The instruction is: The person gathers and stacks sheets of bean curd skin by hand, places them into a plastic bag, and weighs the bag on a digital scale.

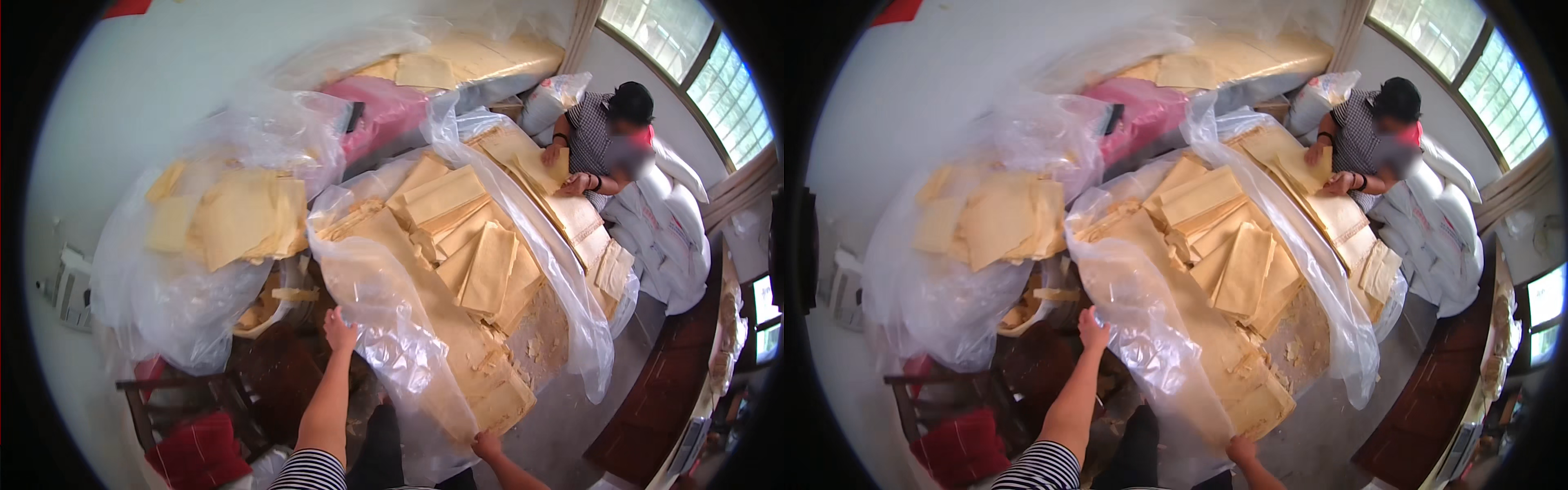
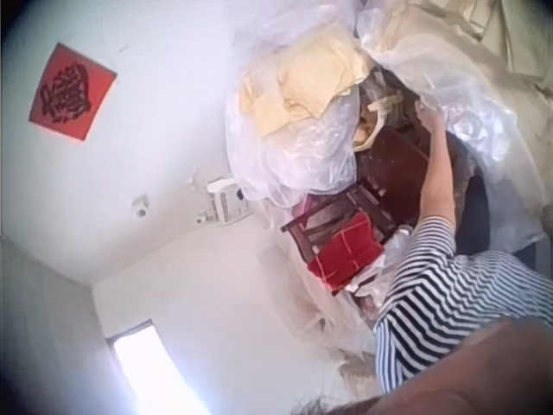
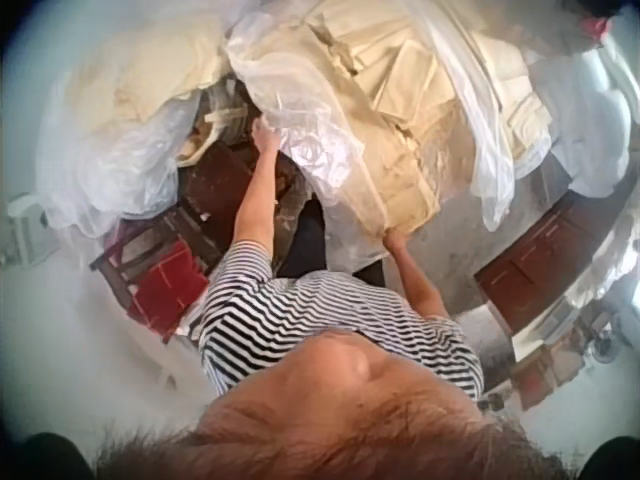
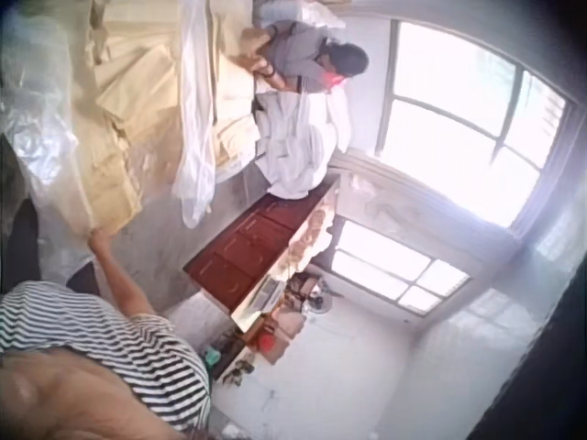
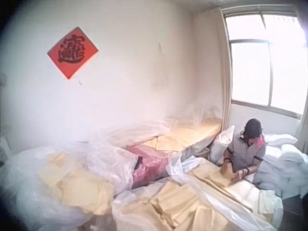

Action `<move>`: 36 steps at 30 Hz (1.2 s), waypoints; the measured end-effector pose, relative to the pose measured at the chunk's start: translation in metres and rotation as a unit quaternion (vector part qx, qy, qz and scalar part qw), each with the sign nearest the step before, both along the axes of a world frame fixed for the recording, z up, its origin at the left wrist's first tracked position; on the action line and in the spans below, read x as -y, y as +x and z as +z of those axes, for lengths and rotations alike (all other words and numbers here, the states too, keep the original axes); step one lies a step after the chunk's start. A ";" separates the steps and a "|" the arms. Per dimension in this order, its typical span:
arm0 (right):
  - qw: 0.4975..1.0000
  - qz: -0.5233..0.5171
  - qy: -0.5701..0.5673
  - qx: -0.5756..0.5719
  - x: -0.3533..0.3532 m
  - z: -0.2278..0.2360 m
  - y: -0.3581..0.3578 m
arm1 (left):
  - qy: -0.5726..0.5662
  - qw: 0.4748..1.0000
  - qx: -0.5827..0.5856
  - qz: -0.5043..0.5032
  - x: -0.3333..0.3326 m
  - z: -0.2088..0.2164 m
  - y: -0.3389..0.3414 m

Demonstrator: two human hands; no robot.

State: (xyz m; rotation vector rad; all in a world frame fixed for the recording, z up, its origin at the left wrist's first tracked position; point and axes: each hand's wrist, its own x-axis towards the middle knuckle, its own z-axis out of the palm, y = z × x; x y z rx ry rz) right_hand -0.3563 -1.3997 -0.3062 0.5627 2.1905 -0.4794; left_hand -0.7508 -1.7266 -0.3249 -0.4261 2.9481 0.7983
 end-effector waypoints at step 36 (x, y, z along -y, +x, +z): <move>0.682 0.162 -0.515 -0.493 0.046 0.465 -0.344 | 0.424 0.663 0.232 -0.572 -0.104 0.341 -0.093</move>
